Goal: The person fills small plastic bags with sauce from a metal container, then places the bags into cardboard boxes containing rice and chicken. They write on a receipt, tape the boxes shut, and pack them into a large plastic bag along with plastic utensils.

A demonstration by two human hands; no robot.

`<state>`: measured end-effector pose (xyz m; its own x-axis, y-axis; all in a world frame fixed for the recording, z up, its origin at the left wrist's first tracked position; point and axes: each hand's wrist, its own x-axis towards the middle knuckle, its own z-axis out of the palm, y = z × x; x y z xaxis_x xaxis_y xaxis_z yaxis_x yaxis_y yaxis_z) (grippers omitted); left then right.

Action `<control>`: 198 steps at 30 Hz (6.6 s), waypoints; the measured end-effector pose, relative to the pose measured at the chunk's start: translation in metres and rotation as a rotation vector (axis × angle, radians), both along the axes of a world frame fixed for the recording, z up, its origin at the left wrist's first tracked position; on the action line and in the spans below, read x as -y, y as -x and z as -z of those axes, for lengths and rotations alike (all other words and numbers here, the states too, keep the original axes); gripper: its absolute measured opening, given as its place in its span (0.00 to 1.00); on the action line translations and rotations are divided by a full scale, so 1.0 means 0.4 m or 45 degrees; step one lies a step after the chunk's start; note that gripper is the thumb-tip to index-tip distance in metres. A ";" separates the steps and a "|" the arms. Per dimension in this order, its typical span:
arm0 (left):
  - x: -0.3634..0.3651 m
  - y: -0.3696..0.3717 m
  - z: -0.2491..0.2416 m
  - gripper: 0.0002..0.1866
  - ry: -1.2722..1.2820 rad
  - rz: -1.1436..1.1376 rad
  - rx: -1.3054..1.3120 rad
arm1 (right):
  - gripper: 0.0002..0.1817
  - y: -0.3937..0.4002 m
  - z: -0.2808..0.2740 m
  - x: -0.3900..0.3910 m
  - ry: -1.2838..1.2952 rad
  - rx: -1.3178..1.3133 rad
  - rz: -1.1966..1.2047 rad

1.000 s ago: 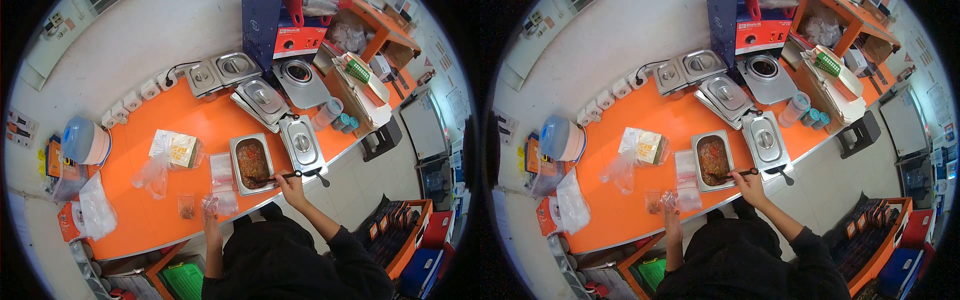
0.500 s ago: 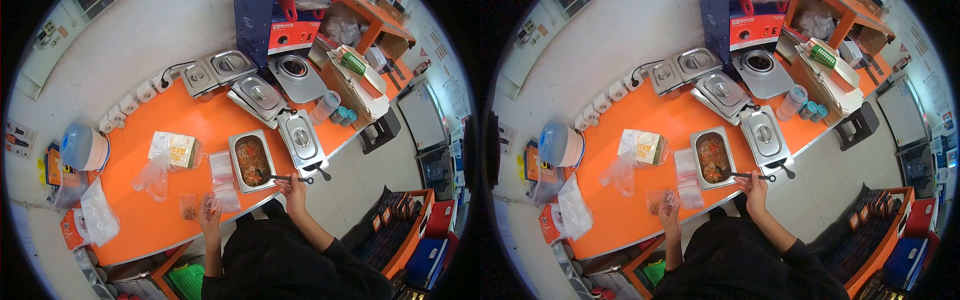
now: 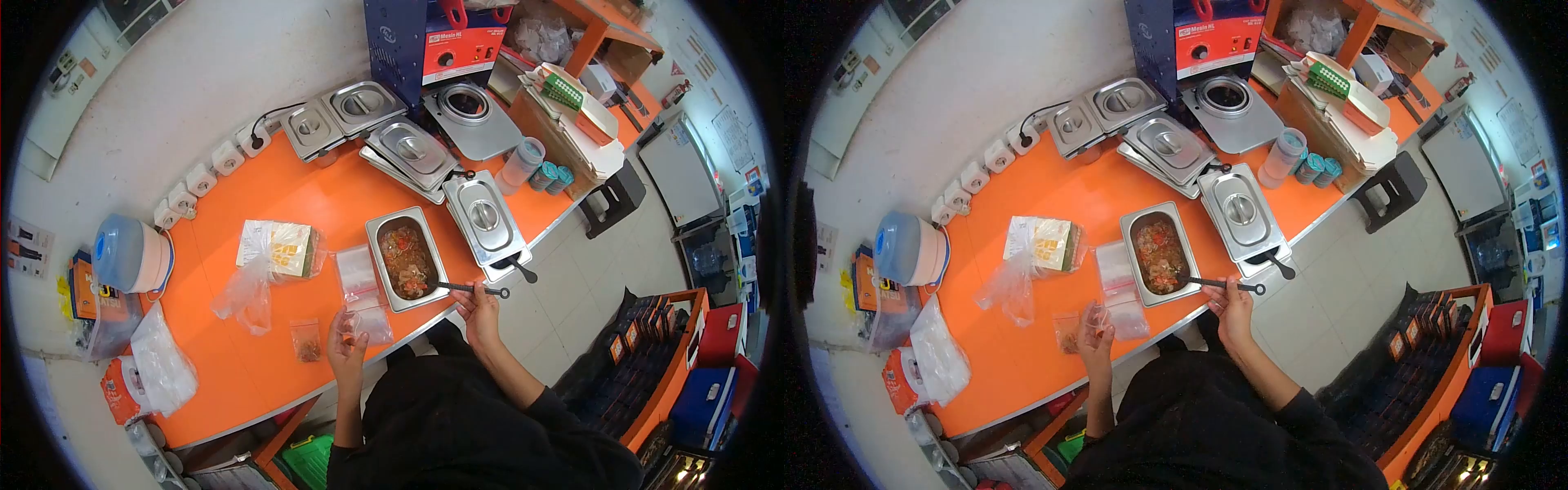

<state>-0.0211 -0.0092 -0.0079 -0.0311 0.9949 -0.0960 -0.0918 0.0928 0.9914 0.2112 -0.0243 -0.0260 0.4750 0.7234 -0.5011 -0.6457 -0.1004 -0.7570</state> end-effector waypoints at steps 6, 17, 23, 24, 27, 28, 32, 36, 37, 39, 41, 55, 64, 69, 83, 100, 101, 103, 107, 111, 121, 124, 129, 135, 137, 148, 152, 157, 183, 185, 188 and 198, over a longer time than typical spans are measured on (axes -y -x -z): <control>-0.010 -0.023 -0.005 0.33 -0.011 -0.013 0.022 | 0.16 -0.010 0.003 0.003 -0.014 -0.020 0.008; -0.045 -0.055 -0.007 0.34 -0.108 0.032 -0.172 | 0.17 -0.017 0.010 0.001 -0.065 0.030 -0.005; -0.092 -0.078 -0.025 0.30 -0.276 0.075 -0.521 | 0.17 -0.025 -0.073 -0.023 -0.080 0.096 0.054; -0.105 -0.088 -0.041 0.30 -0.278 0.075 -0.520 | 0.17 -0.031 -0.102 -0.035 -0.135 0.163 0.052; -0.143 -0.130 -0.085 0.30 -0.377 0.119 -0.688 | 0.17 -0.041 -0.194 -0.068 -0.251 0.283 0.063; -0.154 -0.144 -0.082 0.30 -0.403 0.101 -0.657 | 0.17 -0.038 -0.229 -0.077 -0.310 0.351 0.057; -0.181 -0.190 -0.101 0.31 -0.469 0.074 -0.677 | 0.17 -0.011 -0.281 -0.088 -0.446 0.509 0.041; -0.188 -0.218 -0.108 0.33 -0.462 -0.032 -0.664 | 0.15 0.027 -0.264 -0.072 -0.649 0.709 0.032; -0.189 -0.221 -0.113 0.34 -0.461 -0.038 -0.674 | 0.14 0.032 -0.262 -0.067 -0.734 0.781 0.023; -0.190 -0.228 -0.120 0.34 -0.460 -0.041 -0.685 | 0.13 0.028 -0.259 -0.062 -0.830 0.835 -0.017; -0.190 -0.232 -0.124 0.34 -0.434 -0.068 -0.636 | 0.14 0.024 -0.252 -0.060 -0.982 1.040 -0.097; -0.193 -0.241 -0.141 0.35 -0.405 -0.018 -0.281 | 0.09 -0.023 -0.322 -0.057 -1.237 2.021 -0.384; -0.184 -0.233 -0.137 0.35 -0.368 0.000 -0.185 | 0.13 -0.002 -0.286 -0.069 -0.822 0.830 -0.020; -0.173 -0.218 -0.157 0.35 -0.230 -0.015 -0.069 | 0.14 -0.031 -0.207 -0.100 -0.384 0.738 -0.022; -0.135 -0.254 -0.204 0.35 -0.091 0.203 0.657 | 0.10 0.034 -0.266 -0.148 -0.714 1.816 -0.291; -0.154 -0.204 -0.163 0.08 0.146 0.052 0.630 | 0.05 0.021 -0.265 -0.148 -0.517 0.609 -0.809; -0.153 -0.200 -0.169 0.08 0.158 0.074 0.610 | 0.05 0.022 -0.262 -0.153 -0.492 0.808 -0.816; -0.151 -0.196 -0.172 0.07 0.159 0.080 0.523 | 0.05 0.027 -0.286 -0.162 -0.443 0.923 -0.878; -0.154 -0.195 -0.142 0.07 -0.051 0.072 0.109 | 0.06 0.028 -0.276 -0.172 -0.378 1.032 -0.928; -0.147 -0.217 -0.128 0.06 -0.173 -0.006 0.026 | 0.06 0.037 -0.273 -0.178 -0.410 1.010 -0.930; -0.145 -0.164 -0.130 0.07 -0.059 -0.173 0.146 | 0.04 -0.020 -0.220 -0.170 -0.389 0.698 -1.033; -0.154 -0.136 -0.154 0.07 -0.153 -0.129 -0.131 | 0.02 -0.034 -0.230 -0.178 -0.366 0.887 -0.999; -0.161 -0.162 -0.149 0.05 -0.392 0.162 -0.819 | 0.09 0.018 -0.240 -0.217 -0.682 1.577 -0.992; -0.151 -0.138 -0.173 0.05 -0.437 0.057 -1.031 | 0.09 -0.013 -0.250 -0.238 -0.642 1.587 -1.182; -0.152 -0.130 -0.189 0.05 -0.505 0.114 -1.172 | 0.09 0.007 -0.278 -0.236 -0.574 1.714 -1.075; -0.152 -0.090 -0.186 0.05 -0.534 -0.103 -1.183 | 0.06 -0.015 -0.316 -0.256 -0.746 1.605 -1.287; -0.143 -0.076 -0.198 0.05 -0.477 -0.190 -1.097 | 0.08 -0.018 -0.249 -0.289 -0.781 1.098 -1.241; -0.086 0.036 -0.209 0.04 -0.499 -0.380 -1.146 | 0.23 -0.010 -0.205 -0.218 -0.464 2.145 -1.341; 0.602 0.177 0.664 0.14 0.640 -0.748 -0.235 | 0.17 -0.253 0.331 0.552 0.069 1.453 -1.025; 0.589 0.185 0.649 0.14 0.712 -0.632 -0.266 | 0.18 -0.262 0.356 0.541 0.241 1.127 -1.072; 0.615 0.196 0.610 0.13 0.916 -0.275 -0.314 | 0.19 -0.271 0.380 0.513 0.495 0.636 -1.104; 0.221 0.159 0.120 0.11 0.725 0.241 -0.590 | 0.18 -0.400 0.535 0.425 0.294 1.234 -2.289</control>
